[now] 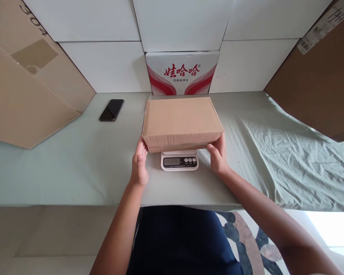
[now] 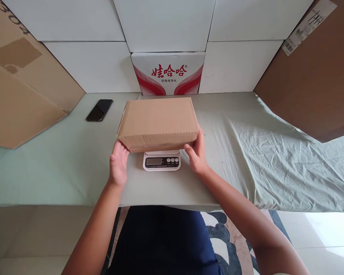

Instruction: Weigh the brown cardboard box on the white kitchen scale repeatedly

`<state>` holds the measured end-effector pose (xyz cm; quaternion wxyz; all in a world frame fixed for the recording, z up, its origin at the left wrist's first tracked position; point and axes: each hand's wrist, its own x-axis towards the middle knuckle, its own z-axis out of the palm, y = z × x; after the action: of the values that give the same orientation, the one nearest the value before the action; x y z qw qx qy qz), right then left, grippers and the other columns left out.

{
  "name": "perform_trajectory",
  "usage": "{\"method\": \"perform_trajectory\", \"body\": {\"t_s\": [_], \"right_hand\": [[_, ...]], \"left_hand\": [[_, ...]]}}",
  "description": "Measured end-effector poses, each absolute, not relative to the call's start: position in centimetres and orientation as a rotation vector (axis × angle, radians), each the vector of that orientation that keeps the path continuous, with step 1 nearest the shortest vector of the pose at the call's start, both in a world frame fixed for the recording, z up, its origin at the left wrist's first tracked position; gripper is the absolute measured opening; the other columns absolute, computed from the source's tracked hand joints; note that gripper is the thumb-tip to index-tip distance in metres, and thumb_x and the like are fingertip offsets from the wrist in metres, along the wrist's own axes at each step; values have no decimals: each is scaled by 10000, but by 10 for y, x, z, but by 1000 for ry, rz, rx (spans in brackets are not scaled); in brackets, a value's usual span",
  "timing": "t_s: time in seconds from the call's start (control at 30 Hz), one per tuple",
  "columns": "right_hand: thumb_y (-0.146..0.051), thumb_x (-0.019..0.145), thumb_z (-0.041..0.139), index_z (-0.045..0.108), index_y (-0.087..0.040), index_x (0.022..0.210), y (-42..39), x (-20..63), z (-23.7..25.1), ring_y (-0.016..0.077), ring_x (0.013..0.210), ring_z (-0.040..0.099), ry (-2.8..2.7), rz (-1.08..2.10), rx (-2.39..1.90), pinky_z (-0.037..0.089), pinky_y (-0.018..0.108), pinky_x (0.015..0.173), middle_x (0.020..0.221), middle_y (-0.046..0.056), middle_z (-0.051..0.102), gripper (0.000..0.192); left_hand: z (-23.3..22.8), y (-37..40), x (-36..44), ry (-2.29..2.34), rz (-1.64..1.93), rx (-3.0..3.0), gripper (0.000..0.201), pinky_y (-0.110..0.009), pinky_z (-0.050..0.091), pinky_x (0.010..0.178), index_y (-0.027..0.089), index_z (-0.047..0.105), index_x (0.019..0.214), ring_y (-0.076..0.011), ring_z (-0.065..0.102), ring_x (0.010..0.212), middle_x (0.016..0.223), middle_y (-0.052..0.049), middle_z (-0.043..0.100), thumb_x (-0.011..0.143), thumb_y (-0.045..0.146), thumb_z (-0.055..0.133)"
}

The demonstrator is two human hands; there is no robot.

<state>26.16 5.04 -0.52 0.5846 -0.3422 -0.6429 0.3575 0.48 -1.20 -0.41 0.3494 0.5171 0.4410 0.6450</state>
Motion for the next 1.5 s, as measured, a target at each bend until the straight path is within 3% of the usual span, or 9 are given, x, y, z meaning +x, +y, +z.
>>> {"method": "perform_trajectory", "body": {"t_s": [0.7,1.2,1.5], "right_hand": [[-612,910,607,443,-380,1509,52,263,-5,365,1453,486,-1469,854,-756,491,581,1163,1583,38,506,664],[-603,916,594,451,-359,1502,51,262,-1,360,1430,513,-1475,844,-772,461,580,1189,1515,62,568,652],[-632,911,581,434,-370,1507,51,261,-3,350,1454,489,-1467,851,-785,459,584,1198,1558,52,530,667]], "left_hand": [[-7,-10,3,1138,1685,1371,879,-496,411,1226,312,550,1502,-367,488,1507,1592,-127,553,864,892,377],[-8,-10,2,1150,1672,1367,875,-508,394,1239,314,545,1505,-369,479,1516,1597,-129,549,870,889,369],[-10,-10,2,1154,1674,1361,881,-488,380,1252,312,537,1518,-354,438,1548,1624,-117,525,874,888,360]]}}
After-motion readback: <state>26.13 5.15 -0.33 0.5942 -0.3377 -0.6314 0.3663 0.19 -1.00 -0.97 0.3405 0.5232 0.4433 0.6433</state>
